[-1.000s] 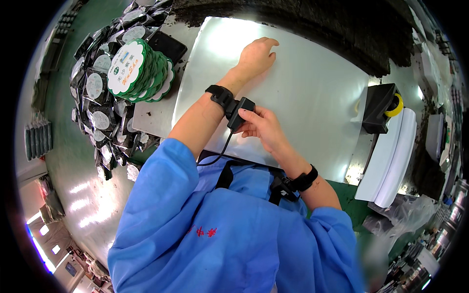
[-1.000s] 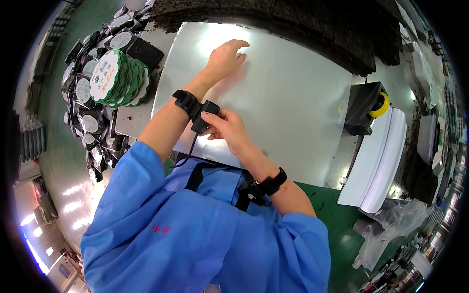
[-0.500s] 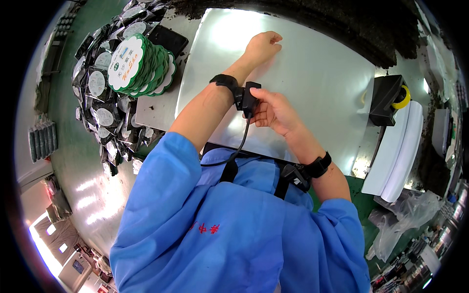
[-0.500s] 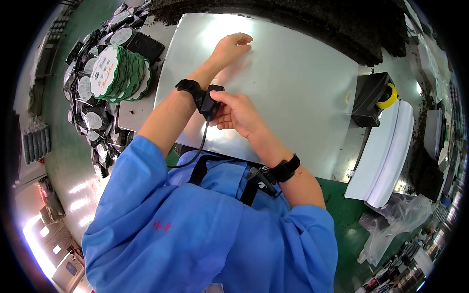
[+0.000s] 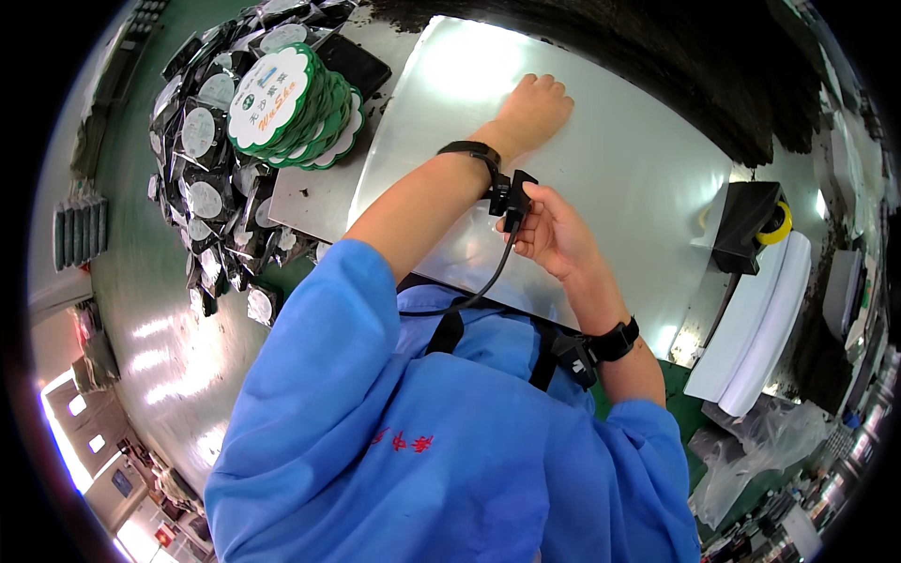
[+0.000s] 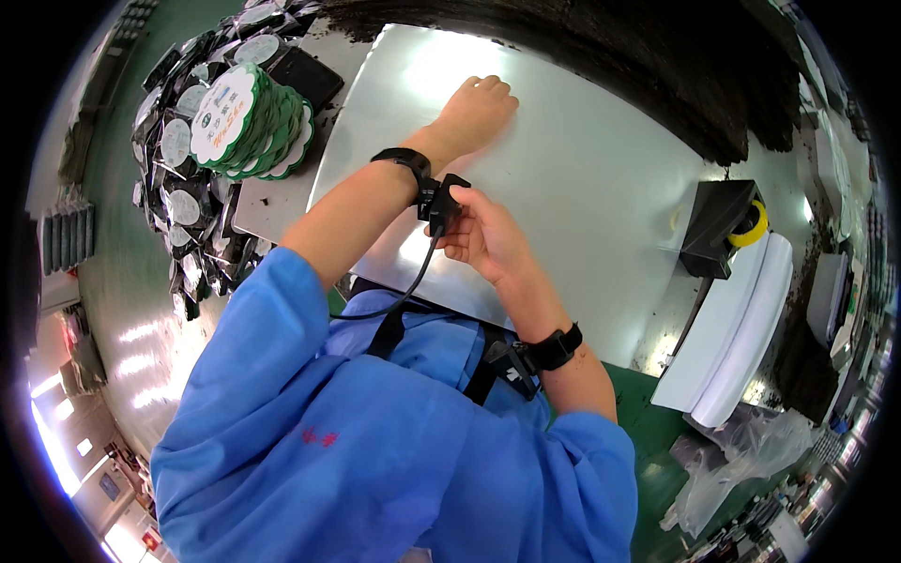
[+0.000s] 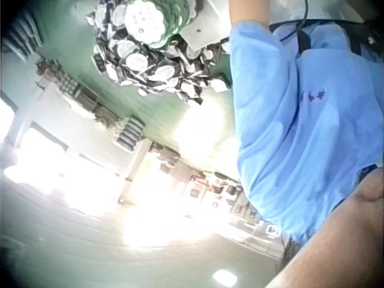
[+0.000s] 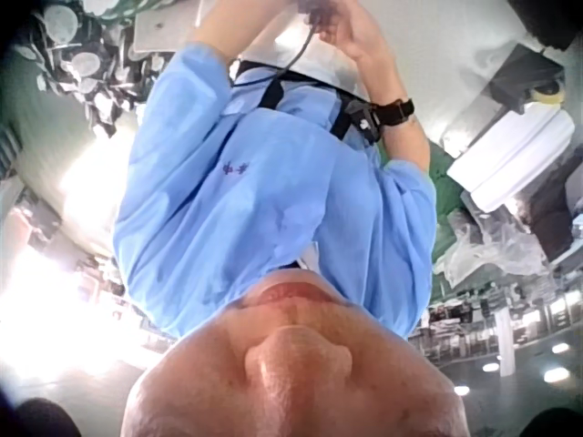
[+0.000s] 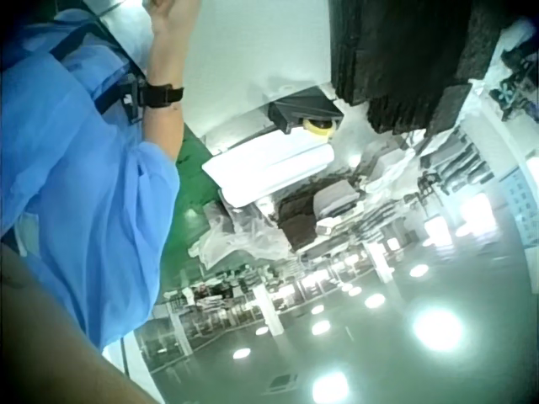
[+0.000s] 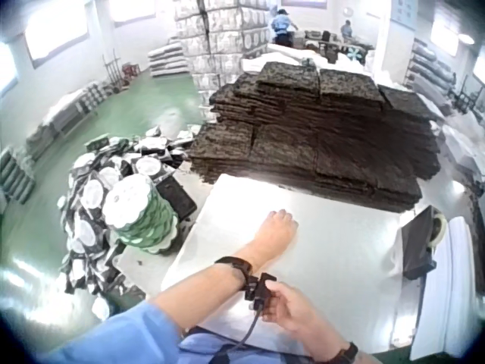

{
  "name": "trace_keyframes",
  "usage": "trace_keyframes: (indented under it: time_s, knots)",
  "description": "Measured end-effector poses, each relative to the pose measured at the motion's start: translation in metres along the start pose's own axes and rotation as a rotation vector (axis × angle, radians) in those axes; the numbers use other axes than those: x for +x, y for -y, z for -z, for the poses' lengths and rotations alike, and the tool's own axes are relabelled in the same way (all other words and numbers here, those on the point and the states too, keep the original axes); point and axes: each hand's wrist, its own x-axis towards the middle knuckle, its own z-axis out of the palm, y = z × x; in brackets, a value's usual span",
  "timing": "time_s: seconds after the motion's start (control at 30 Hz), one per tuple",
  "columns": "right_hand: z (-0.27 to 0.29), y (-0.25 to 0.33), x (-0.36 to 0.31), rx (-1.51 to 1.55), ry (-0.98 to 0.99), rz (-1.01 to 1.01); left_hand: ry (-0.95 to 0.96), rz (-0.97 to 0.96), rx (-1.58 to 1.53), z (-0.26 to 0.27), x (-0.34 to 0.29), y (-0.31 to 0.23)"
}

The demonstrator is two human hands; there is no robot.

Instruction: The person repeatedly picks up rectangular seaweed sheets, places them into clear plastic bags, folds the bags closed, and applies round labels to the packages. The person also adjusts the head-mounted camera strap on their wrist during the process.

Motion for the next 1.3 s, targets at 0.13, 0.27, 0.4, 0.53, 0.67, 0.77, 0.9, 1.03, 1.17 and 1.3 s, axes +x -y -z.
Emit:
trace_keyframes:
  time_s: [0.13,0.27,0.4,0.53,0.67,0.77,0.9,1.03,1.17,1.3]
  knots:
    - [-0.014,-0.001,-0.008,-0.161,-0.091,0.114,-0.296,-0.064,0.296,-0.004,-0.001,-0.002]
    - [-0.025,-0.008,-0.009,-0.189,-0.127,0.229,-0.394,-0.100,0.327,0.011,0.004,-0.002]
    - [-0.026,-0.017,-0.007,-0.147,-0.095,0.269,-0.387,-0.093,0.212,0.026,0.007,-0.002]
    - [-0.029,-0.020,-0.006,-0.150,-0.071,0.280,-0.323,-0.029,-0.040,0.026,0.002,0.001]
    - [-0.027,-0.027,-0.002,-0.206,-0.075,0.353,-0.273,0.189,-0.704,0.031,-0.007,-0.005]
    - [-0.027,-0.028,-0.003,-0.292,-0.037,0.352,-0.321,0.149,-0.602,0.027,-0.011,0.000]
    - [0.004,-0.014,-0.012,-0.329,0.004,0.300,-0.401,0.076,-0.417,0.019,-0.013,0.015]
    - [0.083,0.038,-0.022,-0.349,-0.391,0.477,-0.344,0.093,-0.428,0.020,-0.021,0.013]
    - [0.134,0.085,-0.019,-0.279,-0.649,0.631,-0.338,0.002,-0.452,0.018,-0.018,-0.013]
    - [0.133,0.104,-0.018,-0.076,-0.630,0.669,0.008,0.013,-0.883,0.040,-0.023,-0.053]
